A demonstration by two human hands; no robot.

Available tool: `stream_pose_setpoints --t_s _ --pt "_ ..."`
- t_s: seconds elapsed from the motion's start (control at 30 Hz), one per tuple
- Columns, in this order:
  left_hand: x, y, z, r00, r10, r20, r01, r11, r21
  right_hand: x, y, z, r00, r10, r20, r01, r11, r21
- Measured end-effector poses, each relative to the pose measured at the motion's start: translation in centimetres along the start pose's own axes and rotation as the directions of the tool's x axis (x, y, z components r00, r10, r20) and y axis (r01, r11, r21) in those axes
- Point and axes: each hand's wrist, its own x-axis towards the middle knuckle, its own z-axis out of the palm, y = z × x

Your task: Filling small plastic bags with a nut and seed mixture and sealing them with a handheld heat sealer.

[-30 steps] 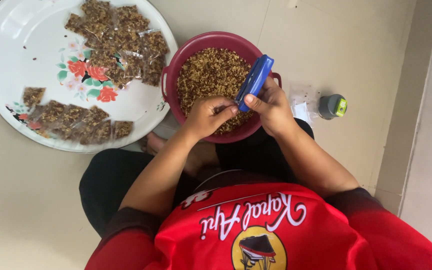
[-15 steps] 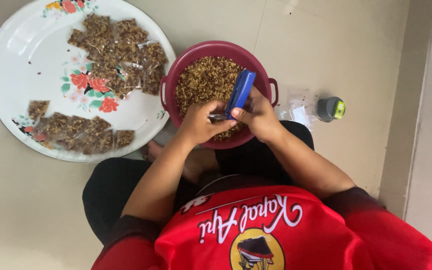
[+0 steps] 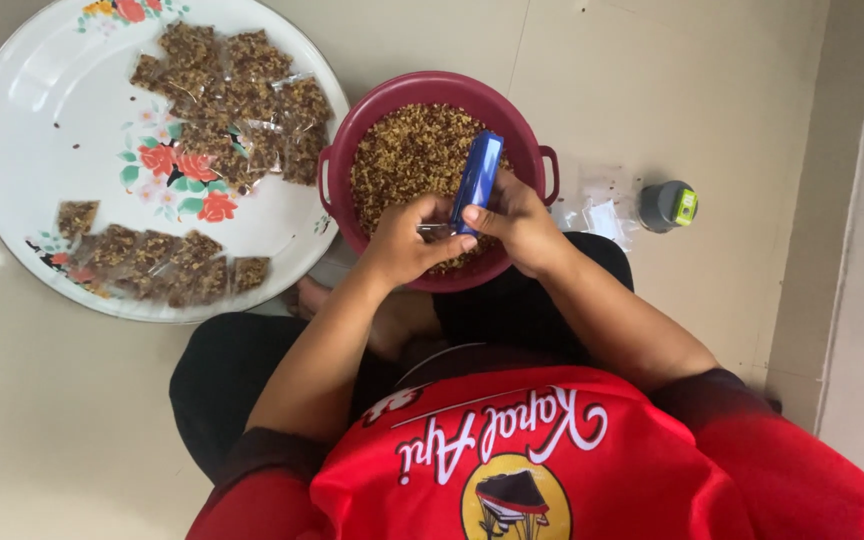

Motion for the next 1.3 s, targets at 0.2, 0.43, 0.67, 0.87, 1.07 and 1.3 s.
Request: stream_pose_setpoints --t_s 0.2,0.43,0.67,0.87,1.07,1.3 --pt "-0.2 0.7 0.0 1.000 0.019 0.007 -0.019 0.999 0.026 0.2 0.4 -0.4 0.999 0.035 0.020 -0.033 0.997 -0.065" --pt "0.0 0.8 0.3 0.998 0.065 -0.017 -0.066 0.997 -0.030 0.3 0.1 -0.1 1.000 0.012 0.016 -0.010 0.993 -0.120" --pt "-0.1 -0.3 0.3 1.000 0.011 -0.011 -0.011 0.999 -0.044 0.5 -0.4 0.3 0.997 0.070 -0.016 -0.071 0.993 -0.095" --pt "0.0 0.4 0.1 0.999 0.036 0.013 -0.035 0.999 -0.017 0.4 -0.2 0.0 0.997 0.073 0.000 -0.073 0.991 -0.110" --pt "0.2 -1.1 -0.3 0.994 -0.029 0.107 0.041 0.992 -0.117 1.0 0.4 -0.9 0.997 0.080 0.016 -0.077 0.989 -0.125" --pt "1.1 -6.6 -0.8 0.968 -0.169 0.188 0.182 0.982 -0.050 1.3 0.3 -1.8 0.964 0.241 -0.117 -0.233 0.970 0.072"
